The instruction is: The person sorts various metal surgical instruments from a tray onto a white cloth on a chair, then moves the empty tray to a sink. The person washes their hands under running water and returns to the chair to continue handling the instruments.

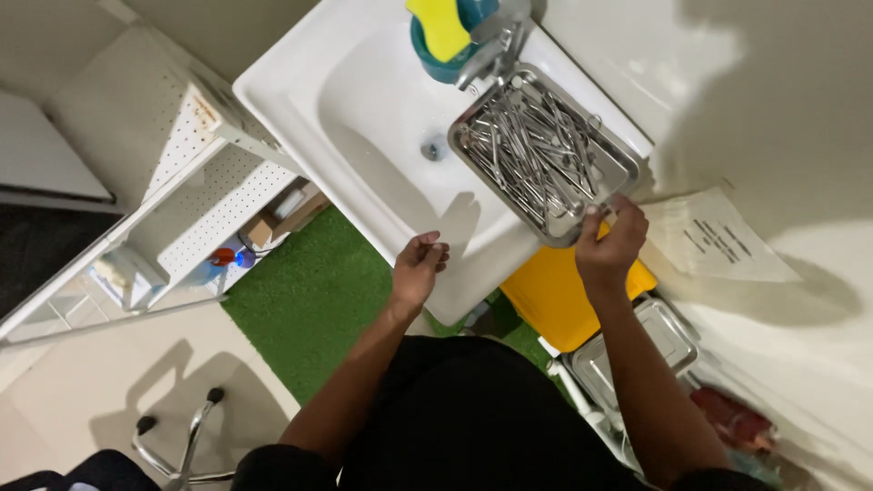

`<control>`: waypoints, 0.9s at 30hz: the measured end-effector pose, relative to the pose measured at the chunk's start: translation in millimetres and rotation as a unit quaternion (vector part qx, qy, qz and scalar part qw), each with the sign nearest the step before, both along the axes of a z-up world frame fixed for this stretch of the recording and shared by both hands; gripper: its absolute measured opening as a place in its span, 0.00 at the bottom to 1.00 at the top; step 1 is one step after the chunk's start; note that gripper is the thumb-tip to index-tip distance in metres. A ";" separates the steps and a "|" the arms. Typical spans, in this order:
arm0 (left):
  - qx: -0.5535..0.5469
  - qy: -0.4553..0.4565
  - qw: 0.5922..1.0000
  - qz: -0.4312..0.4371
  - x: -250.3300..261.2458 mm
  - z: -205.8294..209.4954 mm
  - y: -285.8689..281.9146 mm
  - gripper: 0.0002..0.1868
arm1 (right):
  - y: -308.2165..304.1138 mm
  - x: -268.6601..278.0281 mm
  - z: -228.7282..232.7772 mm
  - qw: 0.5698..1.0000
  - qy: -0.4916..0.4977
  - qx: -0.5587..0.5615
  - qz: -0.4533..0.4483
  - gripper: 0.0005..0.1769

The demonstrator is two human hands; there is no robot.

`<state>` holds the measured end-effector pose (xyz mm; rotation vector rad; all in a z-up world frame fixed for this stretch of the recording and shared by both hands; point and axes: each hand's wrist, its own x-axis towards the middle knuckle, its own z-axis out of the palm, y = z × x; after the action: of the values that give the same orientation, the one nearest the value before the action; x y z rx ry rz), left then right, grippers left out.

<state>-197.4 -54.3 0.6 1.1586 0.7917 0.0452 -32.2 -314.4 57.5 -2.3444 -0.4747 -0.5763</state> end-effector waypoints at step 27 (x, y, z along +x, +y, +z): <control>0.036 -0.024 0.998 -0.042 26.2 -14.9 109.6 0.15 | 9.0 7.1 -21.0 0.991 0.063 -0.099 -0.068 0.08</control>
<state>-171.2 55.3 -14.3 1.2542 0.7019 0.0321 -25.1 -305.5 36.5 -2.6004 -0.3276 -0.4577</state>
